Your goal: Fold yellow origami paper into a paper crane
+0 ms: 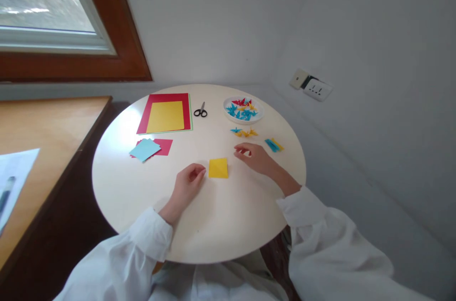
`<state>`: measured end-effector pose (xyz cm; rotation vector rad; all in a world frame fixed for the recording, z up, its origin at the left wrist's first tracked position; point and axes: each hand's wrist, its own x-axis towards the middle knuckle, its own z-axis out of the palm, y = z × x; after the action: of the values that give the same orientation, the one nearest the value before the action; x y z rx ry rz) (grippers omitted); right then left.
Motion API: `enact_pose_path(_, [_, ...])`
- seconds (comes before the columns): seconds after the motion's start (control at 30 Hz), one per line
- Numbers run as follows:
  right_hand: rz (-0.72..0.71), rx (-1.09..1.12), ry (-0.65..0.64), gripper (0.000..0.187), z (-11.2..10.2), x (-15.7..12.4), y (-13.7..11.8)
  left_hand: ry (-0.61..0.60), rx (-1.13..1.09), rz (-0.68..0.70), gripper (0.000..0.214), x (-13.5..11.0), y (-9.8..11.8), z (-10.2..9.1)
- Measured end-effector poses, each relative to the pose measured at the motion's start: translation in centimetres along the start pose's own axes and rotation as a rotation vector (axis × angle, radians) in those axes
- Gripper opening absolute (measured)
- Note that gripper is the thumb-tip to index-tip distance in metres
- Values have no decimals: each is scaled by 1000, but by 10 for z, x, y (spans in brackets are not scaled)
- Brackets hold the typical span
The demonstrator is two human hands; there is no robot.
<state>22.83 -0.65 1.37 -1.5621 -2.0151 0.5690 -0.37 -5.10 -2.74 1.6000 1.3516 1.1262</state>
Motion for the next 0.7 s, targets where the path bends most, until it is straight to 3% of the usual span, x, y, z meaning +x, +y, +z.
enact_pose_path(0.1, [64,111,-73,25,21,4,-15,-11,38,25,15,-2,-4,2])
enact_pose_path(0.27, [104,214,-92,24,41,11,-18,-47,90,103,11,-4,-7,3])
enact_pose_path(0.4, [140,348,-80,20,48,9,-17,-117,222,326,23,-4,-5,3])
enact_pose_path(0.53, [189,494,-50,23,50,5,-18,-176,491,516,29,-5,-1,3])
enact_pose_path(0.7, [236,599,-36,27,50,1,-23,-128,731,693,22,-7,5,2])
